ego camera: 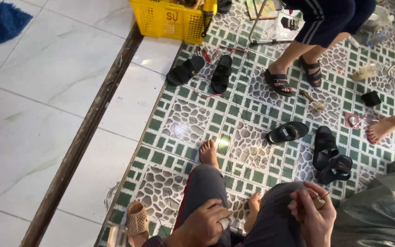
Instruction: Reinforcing the seams of a sandal strap by hand-stitching with a needle and thread.
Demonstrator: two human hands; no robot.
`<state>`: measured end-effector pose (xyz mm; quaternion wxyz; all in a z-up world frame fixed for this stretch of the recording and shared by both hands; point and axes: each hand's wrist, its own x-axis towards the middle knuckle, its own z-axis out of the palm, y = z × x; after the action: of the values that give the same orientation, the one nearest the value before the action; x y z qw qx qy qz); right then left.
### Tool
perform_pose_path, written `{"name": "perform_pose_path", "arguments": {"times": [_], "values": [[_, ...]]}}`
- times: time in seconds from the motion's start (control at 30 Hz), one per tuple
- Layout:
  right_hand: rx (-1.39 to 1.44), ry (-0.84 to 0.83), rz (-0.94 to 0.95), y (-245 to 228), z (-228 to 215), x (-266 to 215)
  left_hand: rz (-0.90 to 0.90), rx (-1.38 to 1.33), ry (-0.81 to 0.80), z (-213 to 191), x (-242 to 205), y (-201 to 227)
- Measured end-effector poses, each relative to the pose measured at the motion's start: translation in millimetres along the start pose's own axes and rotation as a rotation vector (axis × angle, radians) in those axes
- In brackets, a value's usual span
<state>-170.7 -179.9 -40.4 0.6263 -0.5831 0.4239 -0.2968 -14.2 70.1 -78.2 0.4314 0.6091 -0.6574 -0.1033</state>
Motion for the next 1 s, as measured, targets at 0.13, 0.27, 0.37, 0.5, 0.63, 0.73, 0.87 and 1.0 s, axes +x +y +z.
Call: {"name": "perform_pose_path", "arguments": {"times": [0.13,0.27,0.37,0.5,0.63,0.73,0.87,1.0], "values": [[0.090,-0.005,-0.031,9.8,1.7,23.1,-0.013,0.077,0.033,13.7,-12.5,-18.5],[0.131,0.054,-0.030,29.7,-17.3,49.7,0.009,0.114,0.080,28.3,-37.3,-53.3],[0.143,0.128,0.019,50.6,-43.0,78.1,-0.220,0.058,0.047,8.0,-31.2,-62.5],[0.127,0.231,0.135,103.3,-84.7,119.4,-0.197,0.199,0.023,15.7,-33.0,-84.8],[0.242,0.303,0.253,185.2,-134.1,156.4,-0.164,0.571,-0.154,44.4,-68.6,-111.1],[0.275,0.358,0.323,246.6,-160.6,173.7,-0.396,0.696,-0.019,136.3,-22.4,-234.7],[0.232,0.469,0.380,311.9,-197.9,203.4,-1.359,0.699,0.301,194.4,24.2,-275.8],[0.185,0.542,0.447,349.0,-234.7,229.0,-2.085,0.661,0.584,183.3,83.7,-281.6]]}}
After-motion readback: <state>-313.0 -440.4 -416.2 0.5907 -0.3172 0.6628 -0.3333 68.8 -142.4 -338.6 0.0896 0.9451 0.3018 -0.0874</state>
